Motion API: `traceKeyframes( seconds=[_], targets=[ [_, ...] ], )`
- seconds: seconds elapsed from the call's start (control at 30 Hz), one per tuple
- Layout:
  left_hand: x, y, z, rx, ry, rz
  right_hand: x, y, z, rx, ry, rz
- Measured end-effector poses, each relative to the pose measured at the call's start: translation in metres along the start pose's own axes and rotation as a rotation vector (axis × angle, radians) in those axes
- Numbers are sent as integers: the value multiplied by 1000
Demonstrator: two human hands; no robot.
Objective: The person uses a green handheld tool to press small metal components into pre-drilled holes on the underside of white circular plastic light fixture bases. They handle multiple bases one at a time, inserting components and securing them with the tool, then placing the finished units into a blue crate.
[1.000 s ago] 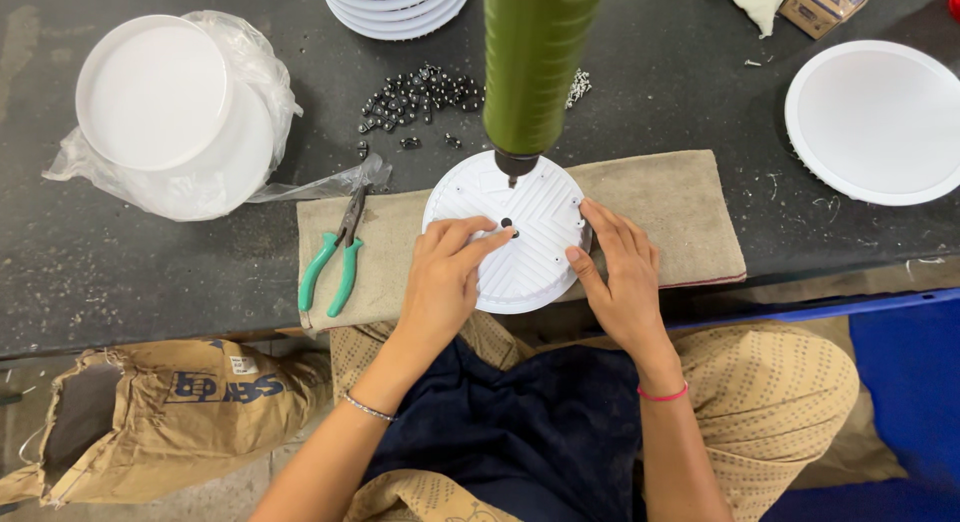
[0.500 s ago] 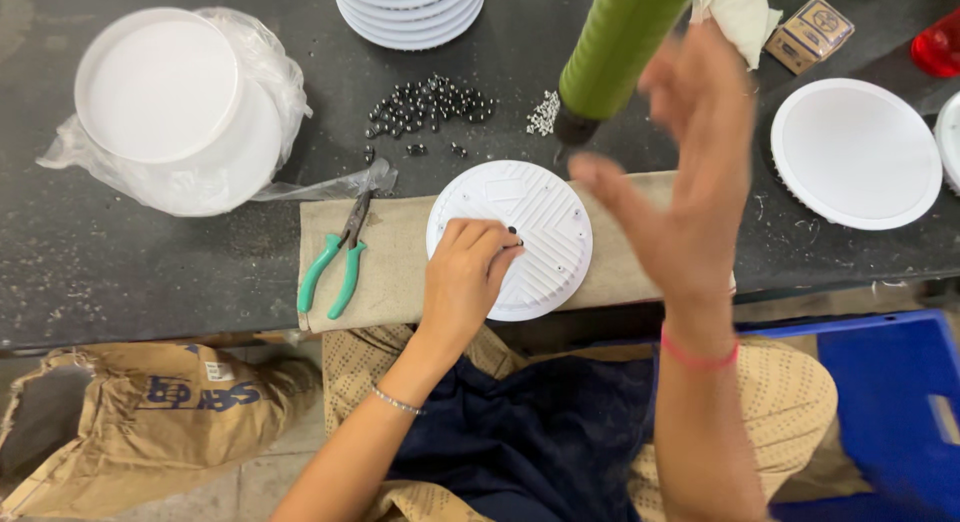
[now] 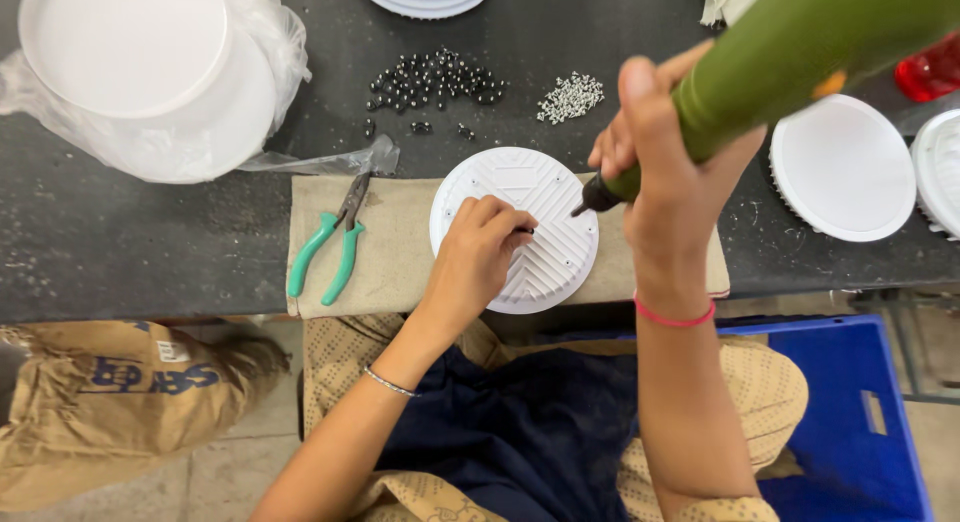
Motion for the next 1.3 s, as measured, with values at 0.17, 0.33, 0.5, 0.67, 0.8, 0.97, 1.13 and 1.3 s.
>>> traceKeyframes(
  seconds=[0.17, 0.33, 0.5, 0.67, 0.8, 0.97, 1.13, 1.3],
  targets=[
    [-3, -14, -1, 160, -238, -251, 26, 3, -20, 67, 97, 101],
    [-13, -40, -6, 269, -306, -256, 45, 4, -26, 51, 98, 62],
    [-24, -47, -10, 289, -360, -188, 56, 8, -31, 60, 113, 44],
    [-31, -45, -15, 336, -385, -229, 62, 11, -32, 79, 131, 38],
    [-36, -42, -17, 355, -380, -255, 66, 13, -34, 84, 121, 23],
    [-36, -43, -15, 334, -407, -244, 70, 18, -26, 103, 160, -22],
    [-35, -45, -15, 339, -386, -255, 65, 20, -16, 113, 163, -2],
    [-36, -46, -21, 349, -353, -259, 57, 18, -14, 69, 129, 51]
  ],
)
Point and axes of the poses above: each hand's wrist, its own z-axis towards the middle knuckle, its own y-axis out of the palm, x = y × z, the point moved 1 cm from there along z, towards the middle knuckle, and after that the axes turned 3 degrees about y, right-handed, at the moved point
